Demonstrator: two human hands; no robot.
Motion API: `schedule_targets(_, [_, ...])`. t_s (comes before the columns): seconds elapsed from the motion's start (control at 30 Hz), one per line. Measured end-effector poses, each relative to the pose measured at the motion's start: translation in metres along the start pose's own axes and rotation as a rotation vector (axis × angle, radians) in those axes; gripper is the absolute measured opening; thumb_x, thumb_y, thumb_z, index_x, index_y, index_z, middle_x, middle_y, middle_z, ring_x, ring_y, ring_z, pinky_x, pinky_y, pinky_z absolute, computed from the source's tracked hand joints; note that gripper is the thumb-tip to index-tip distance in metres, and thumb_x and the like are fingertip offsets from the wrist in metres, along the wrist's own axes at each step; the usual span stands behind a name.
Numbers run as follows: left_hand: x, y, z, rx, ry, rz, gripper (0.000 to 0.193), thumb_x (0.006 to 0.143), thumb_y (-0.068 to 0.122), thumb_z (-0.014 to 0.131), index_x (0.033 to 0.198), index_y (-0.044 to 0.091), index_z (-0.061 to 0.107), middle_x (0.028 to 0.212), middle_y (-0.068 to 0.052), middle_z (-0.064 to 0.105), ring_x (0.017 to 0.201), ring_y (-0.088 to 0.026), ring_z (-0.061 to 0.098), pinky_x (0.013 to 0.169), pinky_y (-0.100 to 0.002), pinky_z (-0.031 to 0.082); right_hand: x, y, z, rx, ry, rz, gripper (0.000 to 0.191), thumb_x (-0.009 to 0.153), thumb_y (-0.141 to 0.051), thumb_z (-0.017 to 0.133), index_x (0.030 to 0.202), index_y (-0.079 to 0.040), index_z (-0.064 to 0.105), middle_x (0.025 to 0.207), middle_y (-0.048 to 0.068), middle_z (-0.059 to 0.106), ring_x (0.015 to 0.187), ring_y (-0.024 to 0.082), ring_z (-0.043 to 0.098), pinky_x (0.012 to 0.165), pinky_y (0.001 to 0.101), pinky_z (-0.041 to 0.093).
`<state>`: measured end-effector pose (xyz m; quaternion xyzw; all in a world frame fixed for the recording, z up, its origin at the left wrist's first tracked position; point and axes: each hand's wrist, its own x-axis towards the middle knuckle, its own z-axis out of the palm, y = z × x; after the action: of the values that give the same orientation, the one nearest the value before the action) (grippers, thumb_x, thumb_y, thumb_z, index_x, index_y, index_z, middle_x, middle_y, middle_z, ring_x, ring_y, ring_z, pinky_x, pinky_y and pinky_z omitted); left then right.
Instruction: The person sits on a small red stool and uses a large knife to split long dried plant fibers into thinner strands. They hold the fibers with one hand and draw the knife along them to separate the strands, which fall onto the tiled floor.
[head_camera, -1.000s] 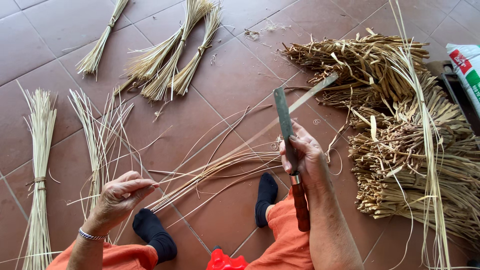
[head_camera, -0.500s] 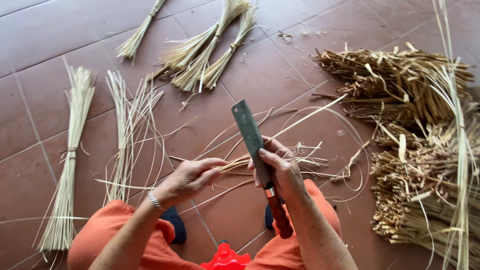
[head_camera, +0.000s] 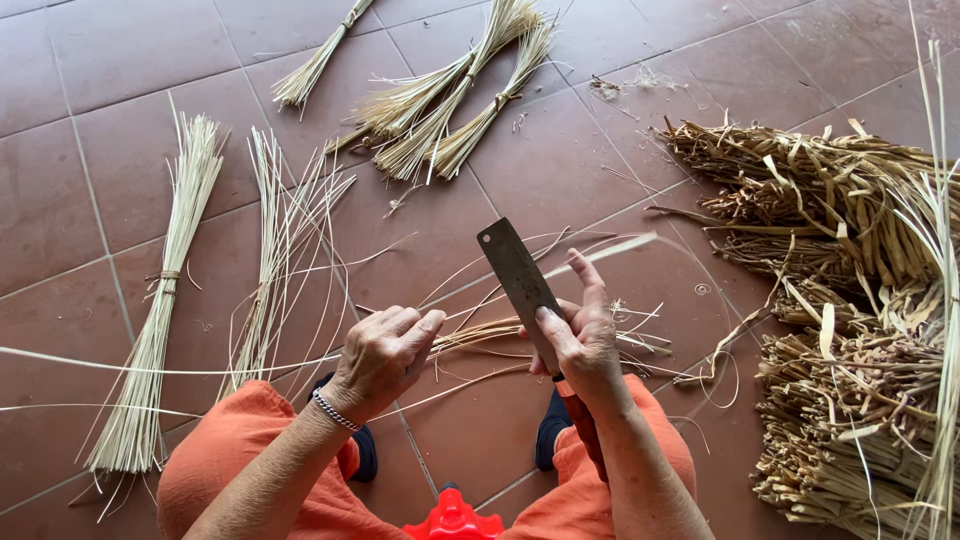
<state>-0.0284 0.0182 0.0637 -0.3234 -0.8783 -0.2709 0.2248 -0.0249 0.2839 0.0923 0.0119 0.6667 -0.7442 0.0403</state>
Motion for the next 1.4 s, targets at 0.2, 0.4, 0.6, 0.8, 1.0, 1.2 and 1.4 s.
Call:
schedule_targets(0.2, [0.0, 0.002, -0.004, 0.032, 0.004, 0.0, 0.023, 0.088, 0.01, 0.073, 0.11, 0.005, 0.069, 0.079, -0.004, 0.063, 0.072, -0.022, 0.062, 0.066, -0.037, 0.051, -0.001, 0.006, 0.0, -0.152, 0.08, -0.037, 0.055, 0.099, 0.001, 0.055, 0.153, -0.007, 0.049, 0.086, 0.013, 0.072, 0.05, 0.011, 0.059, 0.042, 0.0246, 0.05])
schedule_targets(0.4, [-0.003, -0.003, -0.007, 0.004, -0.017, -0.031, 0.017, 0.089, 0.009, 0.072, 0.105, 0.006, 0.069, 0.081, -0.006, 0.064, 0.075, -0.023, 0.065, 0.066, -0.037, 0.054, -0.002, -0.005, -0.03, -0.101, 0.253, -0.265, 0.052, 0.096, -0.004, 0.061, 0.147, -0.008, 0.051, 0.108, 0.012, 0.074, 0.068, 0.012, 0.071, 0.043, 0.0265, 0.055])
schedule_targets(0.6, [-0.004, -0.008, -0.008, -0.191, -0.027, -0.197, 0.015, 0.091, 0.014, 0.072, 0.103, 0.005, 0.074, 0.078, -0.01, 0.066, 0.07, -0.028, 0.067, 0.06, -0.039, 0.054, -0.004, -0.038, -0.077, 0.497, 0.413, -0.323, 0.049, 0.113, -0.017, 0.051, 0.158, -0.002, 0.04, 0.087, 0.007, 0.068, 0.056, 0.01, 0.058, 0.047, 0.023, 0.048])
schedule_targets(0.8, [0.002, 0.0, 0.003, -0.251, -0.026, -0.165, 0.016, 0.09, 0.013, 0.074, 0.105, 0.006, 0.073, 0.08, -0.01, 0.068, 0.072, -0.027, 0.069, 0.062, -0.037, 0.055, -0.006, -0.017, -0.041, 0.235, 0.054, -0.002, 0.053, 0.101, -0.009, 0.052, 0.151, -0.003, 0.037, 0.079, 0.011, 0.069, 0.046, 0.012, 0.06, 0.038, 0.0238, 0.05])
schedule_targets(1.0, [0.001, 0.008, -0.001, -0.32, -0.082, -0.166, 0.017, 0.089, 0.011, 0.075, 0.105, 0.005, 0.073, 0.078, -0.01, 0.067, 0.067, -0.025, 0.068, 0.06, -0.037, 0.054, -0.007, -0.007, -0.022, 0.183, 0.032, 0.063, 0.034, 0.1, -0.004, 0.055, 0.132, 0.002, 0.045, 0.085, 0.017, 0.07, 0.047, 0.017, 0.062, 0.04, 0.0275, 0.053])
schedule_targets(1.2, [-0.002, 0.006, -0.008, -0.33, -0.079, -0.164, 0.018, 0.088, 0.013, 0.076, 0.104, 0.007, 0.074, 0.077, -0.01, 0.068, 0.067, -0.026, 0.067, 0.06, -0.036, 0.054, -0.009, -0.008, -0.026, 0.256, 0.031, 0.026, 0.034, 0.099, -0.004, 0.054, 0.131, -0.001, 0.045, 0.082, 0.017, 0.07, 0.045, 0.017, 0.062, 0.039, 0.027, 0.052])
schedule_targets(1.4, [0.0, 0.007, -0.01, -0.328, -0.104, -0.159, 0.018, 0.087, 0.013, 0.077, 0.104, 0.007, 0.075, 0.077, -0.01, 0.068, 0.067, -0.026, 0.067, 0.06, -0.037, 0.054, -0.009, -0.008, -0.026, 0.234, 0.047, 0.053, 0.031, 0.099, -0.003, 0.055, 0.13, 0.0, 0.049, 0.083, 0.016, 0.07, 0.046, 0.018, 0.062, 0.04, 0.0278, 0.052])
